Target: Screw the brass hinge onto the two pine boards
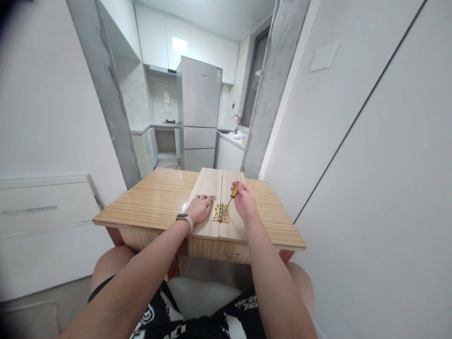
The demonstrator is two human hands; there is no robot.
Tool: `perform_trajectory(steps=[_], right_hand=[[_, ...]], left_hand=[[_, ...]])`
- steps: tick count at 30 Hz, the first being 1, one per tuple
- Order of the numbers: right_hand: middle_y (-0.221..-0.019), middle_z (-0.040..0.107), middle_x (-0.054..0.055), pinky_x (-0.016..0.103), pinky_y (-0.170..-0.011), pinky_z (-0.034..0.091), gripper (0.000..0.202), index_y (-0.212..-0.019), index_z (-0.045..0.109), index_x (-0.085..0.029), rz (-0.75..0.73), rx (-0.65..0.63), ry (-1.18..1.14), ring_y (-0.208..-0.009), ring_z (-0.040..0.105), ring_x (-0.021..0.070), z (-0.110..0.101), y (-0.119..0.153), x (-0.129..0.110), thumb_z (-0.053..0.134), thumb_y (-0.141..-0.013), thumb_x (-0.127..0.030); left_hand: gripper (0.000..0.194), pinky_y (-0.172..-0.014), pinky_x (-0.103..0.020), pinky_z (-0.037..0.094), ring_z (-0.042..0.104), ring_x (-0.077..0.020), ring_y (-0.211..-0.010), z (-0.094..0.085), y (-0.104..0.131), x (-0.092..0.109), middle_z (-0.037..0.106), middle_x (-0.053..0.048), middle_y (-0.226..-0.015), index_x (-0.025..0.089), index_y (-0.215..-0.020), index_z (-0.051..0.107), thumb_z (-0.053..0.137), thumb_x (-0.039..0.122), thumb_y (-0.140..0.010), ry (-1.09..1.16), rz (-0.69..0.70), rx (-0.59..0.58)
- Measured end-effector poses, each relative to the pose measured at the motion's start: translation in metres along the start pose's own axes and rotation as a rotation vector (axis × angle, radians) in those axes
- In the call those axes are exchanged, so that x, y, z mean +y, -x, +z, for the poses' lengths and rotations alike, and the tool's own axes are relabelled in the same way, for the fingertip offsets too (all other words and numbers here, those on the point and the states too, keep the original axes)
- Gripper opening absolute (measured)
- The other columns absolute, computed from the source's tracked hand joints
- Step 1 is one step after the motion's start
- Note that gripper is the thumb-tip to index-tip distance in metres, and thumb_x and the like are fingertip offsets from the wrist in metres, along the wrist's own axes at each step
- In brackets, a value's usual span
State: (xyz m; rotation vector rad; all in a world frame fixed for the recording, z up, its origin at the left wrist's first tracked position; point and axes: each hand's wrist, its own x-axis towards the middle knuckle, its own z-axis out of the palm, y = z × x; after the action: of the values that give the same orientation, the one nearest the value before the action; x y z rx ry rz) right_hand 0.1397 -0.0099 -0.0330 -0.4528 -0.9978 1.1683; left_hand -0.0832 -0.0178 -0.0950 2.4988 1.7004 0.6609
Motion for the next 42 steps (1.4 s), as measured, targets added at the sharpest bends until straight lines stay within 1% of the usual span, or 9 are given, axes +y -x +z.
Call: perform_trajectory(steps=[4, 8, 10, 12, 15, 17, 23, 31, 42], right_hand=[[-0.096, 0.071, 0.001, 0.03, -0.08, 0.056, 0.026, -0.084, 0.072, -0.023, -0.024, 0.041, -0.02, -0.082, 0.065, 0.0137, 0.004, -0.001, 0.001, 0.092, -0.079, -0.039], [-0.091, 0.071, -0.002, 0.03, -0.076, 0.055, 0.033, -0.087, 0.068, -0.025, -0.06, 0.083, 0.015, -0.077, 0.064, 0.0132, 0.011, 0.0, 0.0, 0.096, -0.073, -0.037], [-0.09, 0.071, -0.002, 0.029, -0.073, 0.054, 0.033, -0.087, 0.067, -0.026, -0.064, 0.073, 0.034, -0.074, 0.062, 0.0128, 0.014, 0.002, -0.001, 0.095, -0.074, -0.036], [-0.089, 0.071, -0.001, 0.03, -0.073, 0.053, 0.027, -0.086, 0.067, -0.026, -0.052, 0.046, 0.023, -0.073, 0.062, 0.0133, 0.015, 0.004, -0.004, 0.09, -0.079, -0.039], [-0.091, 0.071, 0.002, 0.032, -0.075, 0.054, 0.02, -0.087, 0.071, -0.025, -0.019, 0.001, -0.004, -0.075, 0.063, 0.0152, 0.015, 0.005, -0.008, 0.078, -0.088, -0.043], [-0.094, 0.072, 0.003, 0.033, -0.075, 0.054, 0.018, -0.089, 0.073, -0.025, -0.016, -0.012, 0.004, -0.077, 0.064, 0.016, 0.013, 0.006, -0.009, 0.076, -0.089, -0.042], [-0.099, 0.072, 0.003, 0.031, -0.079, 0.055, 0.021, -0.088, 0.076, -0.022, -0.012, 0.026, -0.009, -0.082, 0.064, 0.0151, 0.009, 0.003, -0.003, 0.085, -0.085, -0.041], [-0.101, 0.072, 0.002, 0.033, -0.083, 0.056, 0.025, -0.081, 0.072, -0.023, -0.016, 0.027, -0.02, -0.084, 0.065, 0.0147, 0.007, 0.001, -0.001, 0.091, -0.08, -0.039], [-0.091, 0.071, -0.002, 0.029, -0.075, 0.054, 0.034, -0.086, 0.068, -0.025, -0.046, 0.083, 0.002, -0.076, 0.063, 0.0125, 0.012, 0.001, -0.001, 0.097, -0.071, -0.034]], left_hand=[[0.04, -0.11, -0.048, 0.04, 0.049, -0.0314, -0.125, 0.0, 0.0, 0.0, 0.061, -0.012, -0.138, 0.029, -0.138, 0.064, 0.038, 0.036, -0.109, 0.002, -0.001, -0.003], [0.04, -0.109, -0.049, 0.041, 0.048, -0.0319, -0.126, 0.0, 0.0, 0.0, 0.061, -0.012, -0.138, 0.029, -0.138, 0.064, 0.039, 0.036, -0.109, 0.006, -0.005, 0.0], [0.04, -0.109, -0.049, 0.042, 0.048, -0.032, -0.126, 0.0, 0.0, 0.001, 0.061, -0.012, -0.139, 0.028, -0.138, 0.064, 0.038, 0.035, -0.109, 0.004, -0.008, 0.0], [0.04, -0.109, -0.048, 0.042, 0.049, -0.0317, -0.126, -0.001, 0.0, 0.001, 0.061, -0.013, -0.138, 0.028, -0.138, 0.064, 0.037, 0.035, -0.109, 0.002, -0.009, -0.004], [0.04, -0.108, -0.048, 0.042, 0.049, -0.0314, -0.125, -0.001, 0.0, 0.002, 0.061, -0.013, -0.137, 0.028, -0.137, 0.065, 0.037, 0.034, -0.109, -0.001, -0.007, -0.007], [0.039, -0.108, -0.049, 0.042, 0.049, -0.0316, -0.124, 0.0, 0.0, 0.002, 0.061, -0.013, -0.137, 0.028, -0.136, 0.065, 0.038, 0.034, -0.108, -0.003, -0.01, -0.004], [0.04, -0.108, -0.048, 0.042, 0.049, -0.0314, -0.126, -0.001, 0.0, 0.002, 0.061, -0.012, -0.138, 0.029, -0.138, 0.065, 0.039, 0.034, -0.108, 0.004, -0.01, -0.007], [0.039, -0.108, -0.049, 0.042, 0.049, -0.0319, -0.125, -0.001, 0.001, 0.001, 0.061, -0.012, -0.137, 0.028, -0.136, 0.065, 0.038, 0.035, -0.109, 0.013, -0.004, 0.001], [0.039, -0.109, -0.049, 0.042, 0.049, -0.0319, -0.125, 0.001, 0.0, 0.0, 0.061, -0.012, -0.138, 0.029, -0.137, 0.065, 0.038, 0.035, -0.108, 0.014, -0.002, 0.007]])
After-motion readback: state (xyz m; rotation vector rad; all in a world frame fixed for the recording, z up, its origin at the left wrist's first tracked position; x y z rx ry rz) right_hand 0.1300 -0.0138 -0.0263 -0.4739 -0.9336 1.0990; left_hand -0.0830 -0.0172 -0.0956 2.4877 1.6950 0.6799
